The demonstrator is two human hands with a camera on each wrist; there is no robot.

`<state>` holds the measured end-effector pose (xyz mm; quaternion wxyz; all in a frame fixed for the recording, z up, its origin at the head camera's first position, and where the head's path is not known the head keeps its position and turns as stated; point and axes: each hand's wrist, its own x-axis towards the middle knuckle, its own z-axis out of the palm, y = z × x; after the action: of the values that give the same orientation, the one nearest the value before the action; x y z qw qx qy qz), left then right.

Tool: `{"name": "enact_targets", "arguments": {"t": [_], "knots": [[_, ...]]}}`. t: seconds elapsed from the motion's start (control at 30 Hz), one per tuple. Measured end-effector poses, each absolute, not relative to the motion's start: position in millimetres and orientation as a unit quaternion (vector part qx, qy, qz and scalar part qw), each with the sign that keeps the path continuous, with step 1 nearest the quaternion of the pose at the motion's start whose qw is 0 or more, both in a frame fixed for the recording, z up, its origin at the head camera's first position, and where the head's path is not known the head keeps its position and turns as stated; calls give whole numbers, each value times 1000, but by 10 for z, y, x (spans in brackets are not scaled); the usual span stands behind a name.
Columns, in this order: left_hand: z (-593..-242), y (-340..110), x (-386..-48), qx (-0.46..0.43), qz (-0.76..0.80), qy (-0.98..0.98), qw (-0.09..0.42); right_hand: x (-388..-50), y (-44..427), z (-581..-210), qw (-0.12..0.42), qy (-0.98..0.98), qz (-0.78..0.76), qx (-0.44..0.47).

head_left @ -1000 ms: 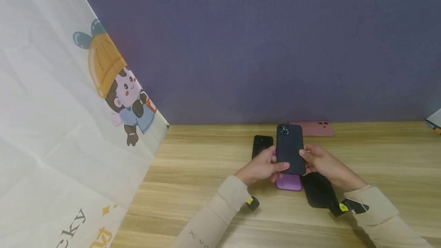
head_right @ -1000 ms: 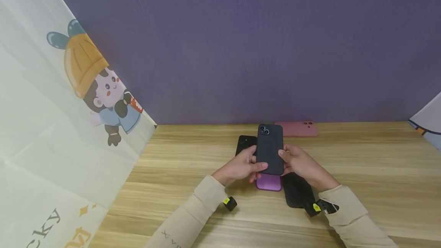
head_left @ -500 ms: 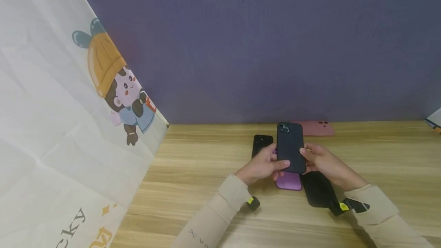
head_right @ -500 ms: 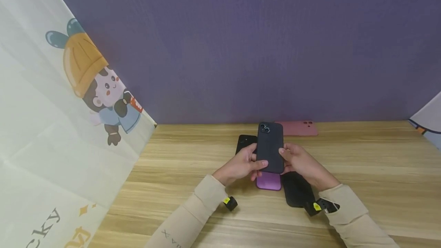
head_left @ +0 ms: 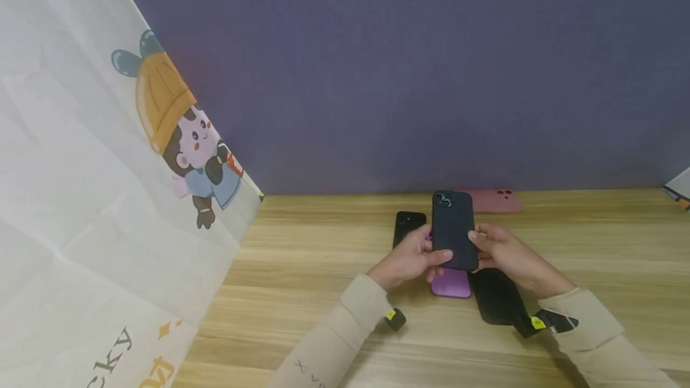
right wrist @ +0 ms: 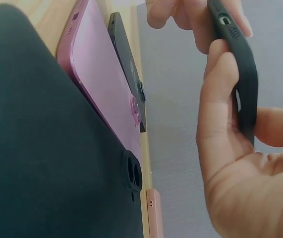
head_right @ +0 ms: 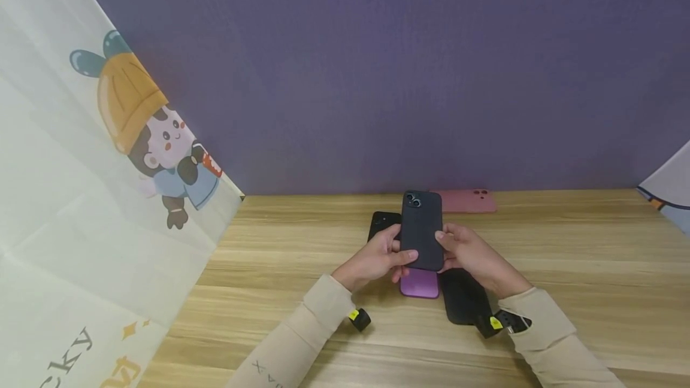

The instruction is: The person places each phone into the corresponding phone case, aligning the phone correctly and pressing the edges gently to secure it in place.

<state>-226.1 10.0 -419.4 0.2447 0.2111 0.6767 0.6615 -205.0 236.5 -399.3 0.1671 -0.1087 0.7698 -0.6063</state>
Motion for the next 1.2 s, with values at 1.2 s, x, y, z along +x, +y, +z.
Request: {"name": "enact_targets", "arguments": {"t": [1.2], "knots": [[-4224, 104, -2270, 242, 676, 641, 272, -2087, 2376, -3982, 102, 799, -589, -72]]}}
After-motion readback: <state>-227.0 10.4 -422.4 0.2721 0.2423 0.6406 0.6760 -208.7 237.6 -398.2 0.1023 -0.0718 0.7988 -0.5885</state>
